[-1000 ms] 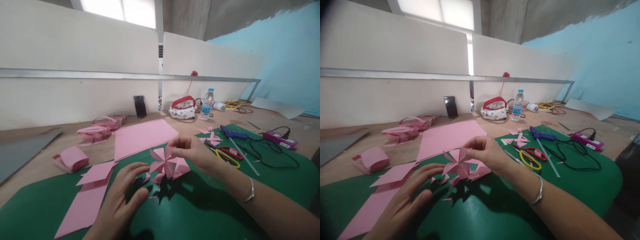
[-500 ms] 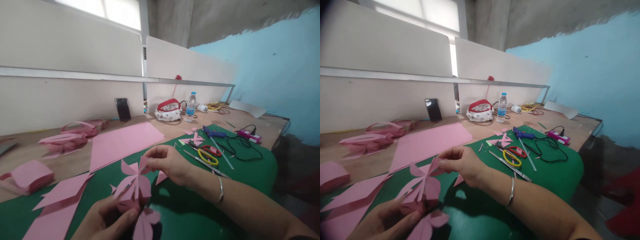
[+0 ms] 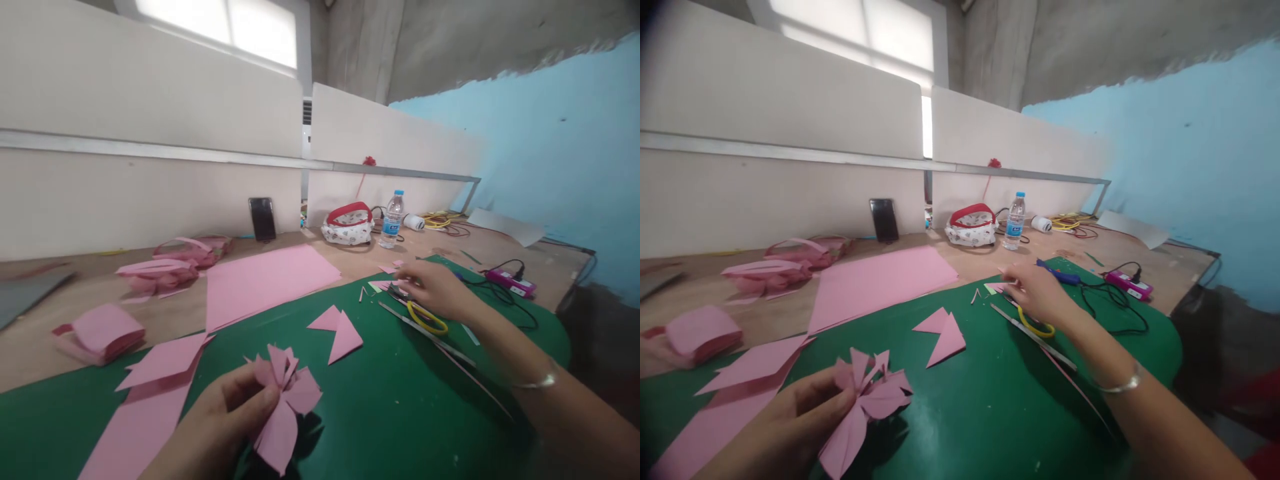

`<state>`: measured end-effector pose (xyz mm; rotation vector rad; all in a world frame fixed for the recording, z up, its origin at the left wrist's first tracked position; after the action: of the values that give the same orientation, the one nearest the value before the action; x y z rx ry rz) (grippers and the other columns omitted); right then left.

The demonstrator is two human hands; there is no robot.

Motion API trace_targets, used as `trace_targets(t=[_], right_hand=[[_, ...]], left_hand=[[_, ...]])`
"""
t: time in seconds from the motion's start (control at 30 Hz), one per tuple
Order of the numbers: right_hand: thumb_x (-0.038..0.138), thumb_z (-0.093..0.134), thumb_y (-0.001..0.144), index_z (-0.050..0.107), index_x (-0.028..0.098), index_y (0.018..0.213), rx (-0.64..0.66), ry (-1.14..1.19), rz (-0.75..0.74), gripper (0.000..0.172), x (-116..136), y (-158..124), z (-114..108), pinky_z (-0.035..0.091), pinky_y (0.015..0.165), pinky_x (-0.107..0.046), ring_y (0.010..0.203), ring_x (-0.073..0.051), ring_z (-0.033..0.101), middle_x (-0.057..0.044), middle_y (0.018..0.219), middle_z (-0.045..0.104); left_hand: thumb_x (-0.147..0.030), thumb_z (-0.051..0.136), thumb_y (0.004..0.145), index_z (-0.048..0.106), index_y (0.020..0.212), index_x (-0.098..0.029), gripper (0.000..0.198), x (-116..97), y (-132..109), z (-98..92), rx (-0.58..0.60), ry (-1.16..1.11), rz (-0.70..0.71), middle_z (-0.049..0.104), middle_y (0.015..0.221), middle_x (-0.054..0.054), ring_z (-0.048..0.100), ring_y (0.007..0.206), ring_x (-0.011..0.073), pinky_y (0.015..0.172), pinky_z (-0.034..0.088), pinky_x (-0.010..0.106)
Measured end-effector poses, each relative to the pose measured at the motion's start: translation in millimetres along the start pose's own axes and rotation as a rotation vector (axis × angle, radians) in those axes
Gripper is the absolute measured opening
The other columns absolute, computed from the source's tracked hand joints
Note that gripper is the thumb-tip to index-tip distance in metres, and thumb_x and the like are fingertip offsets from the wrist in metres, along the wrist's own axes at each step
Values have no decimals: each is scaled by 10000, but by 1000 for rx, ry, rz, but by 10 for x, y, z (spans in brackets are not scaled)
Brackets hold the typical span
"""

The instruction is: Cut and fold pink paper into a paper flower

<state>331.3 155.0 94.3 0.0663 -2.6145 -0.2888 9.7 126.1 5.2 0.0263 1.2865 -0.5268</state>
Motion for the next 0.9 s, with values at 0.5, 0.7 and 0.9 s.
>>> trace_targets(t=[0.5,0.7,0.9], right_hand=[[284,504,838,623,219,1181,193,-562,116,368,-812,-276,234,419,669,-291,872,-267,644,-110,974,689],[169,558,714,649,202,1114,128,-553,214,412,-859,-233,117,395,564,-283,808,-306,662,-116,899,709],[425,462,876,366,170,1405,25,-269,225,595,-385,-507,-75,440,529,-271,680,-232,638,-73,819,666]], left_hand=[[-285,800,683,755,765,-153,161,-112,-74,85,107,-106,-84,757,754,88,696,726,207,679,528,258],[-223,762,718,756,888,-129,194,-137,-92,78,144,-162,-118,751,779,108,698,744,243,727,534,325],[-226,763,737,732,857,-163,139,-90,-70,14,104,-187,-93,731,814,61,668,730,157,679,516,234]])
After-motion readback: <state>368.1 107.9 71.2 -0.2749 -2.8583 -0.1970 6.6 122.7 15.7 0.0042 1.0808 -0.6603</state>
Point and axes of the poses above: each hand's wrist, its own y-axis towards the middle knuckle, its own z-axis out of the palm, x = y × z, the point moved 2 cm from there along y, towards the middle knuckle
